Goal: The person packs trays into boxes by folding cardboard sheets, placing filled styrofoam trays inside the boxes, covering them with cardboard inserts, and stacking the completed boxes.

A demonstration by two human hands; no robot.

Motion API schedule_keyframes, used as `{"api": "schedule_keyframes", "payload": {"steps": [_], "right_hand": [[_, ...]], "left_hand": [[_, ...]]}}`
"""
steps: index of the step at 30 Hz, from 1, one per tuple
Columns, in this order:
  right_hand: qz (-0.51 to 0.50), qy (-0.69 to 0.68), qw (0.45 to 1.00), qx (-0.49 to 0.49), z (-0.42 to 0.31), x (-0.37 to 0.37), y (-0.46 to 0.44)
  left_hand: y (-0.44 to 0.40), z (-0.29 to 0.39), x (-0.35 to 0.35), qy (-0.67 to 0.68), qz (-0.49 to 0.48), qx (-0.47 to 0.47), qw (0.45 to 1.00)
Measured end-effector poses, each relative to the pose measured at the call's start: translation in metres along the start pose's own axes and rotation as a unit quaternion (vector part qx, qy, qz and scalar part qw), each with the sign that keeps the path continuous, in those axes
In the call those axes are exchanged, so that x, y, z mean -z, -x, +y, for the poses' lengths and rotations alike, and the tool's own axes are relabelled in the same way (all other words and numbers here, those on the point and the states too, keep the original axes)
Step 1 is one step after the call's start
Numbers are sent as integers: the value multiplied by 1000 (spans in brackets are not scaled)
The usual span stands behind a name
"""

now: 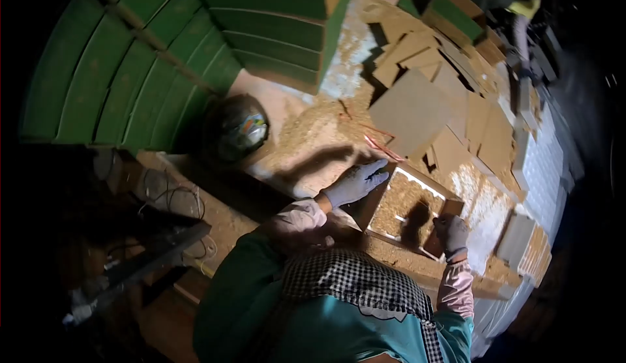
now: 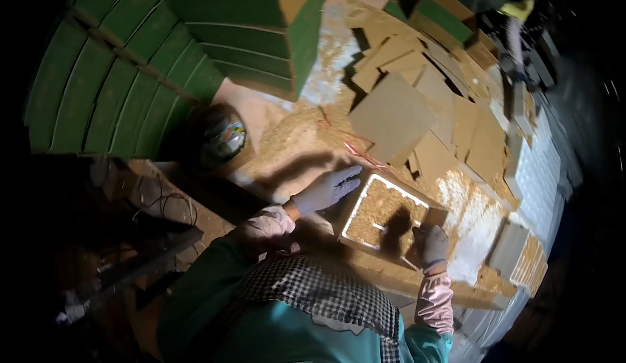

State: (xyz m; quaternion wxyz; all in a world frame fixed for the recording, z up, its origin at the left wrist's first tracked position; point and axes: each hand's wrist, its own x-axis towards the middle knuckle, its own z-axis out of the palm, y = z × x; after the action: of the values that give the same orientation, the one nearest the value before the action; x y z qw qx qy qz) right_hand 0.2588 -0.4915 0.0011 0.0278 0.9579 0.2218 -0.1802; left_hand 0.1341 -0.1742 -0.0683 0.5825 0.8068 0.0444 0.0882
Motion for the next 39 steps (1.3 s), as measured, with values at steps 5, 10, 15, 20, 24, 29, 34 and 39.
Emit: {"api": "schedule_keyframes", "payload": {"steps": [5,10,15,20,24,29,34,39], "right_hand": [[198,-297,932,56,-54,30,-131],[154,-465,869,69,-60,-28,-262],[155,-524,833,93,-90,26,-214],[233,-516,823,46,-42,71,-180],[528,-342,775,66,-21,91,-76],[312,-155,875,336,-51,18,36],[112,-188,909,355,-40,-39,56],[-182,-275,895,300,-52,-39,15]], "left_hand": [[54,-30,189,-209,365,81,903],[105,-156,241,-412,246,105,871],[86,-175,253,-289,223,82,927],[87,-73,239,-195,278,5,941],[25,61,85,-86,112,-60,988],[14,66,-40,-355,-6,-199,913],[9,87,-6,-227,161,-115,954],[11,64,-70,-522,-208,-178,808]]}}
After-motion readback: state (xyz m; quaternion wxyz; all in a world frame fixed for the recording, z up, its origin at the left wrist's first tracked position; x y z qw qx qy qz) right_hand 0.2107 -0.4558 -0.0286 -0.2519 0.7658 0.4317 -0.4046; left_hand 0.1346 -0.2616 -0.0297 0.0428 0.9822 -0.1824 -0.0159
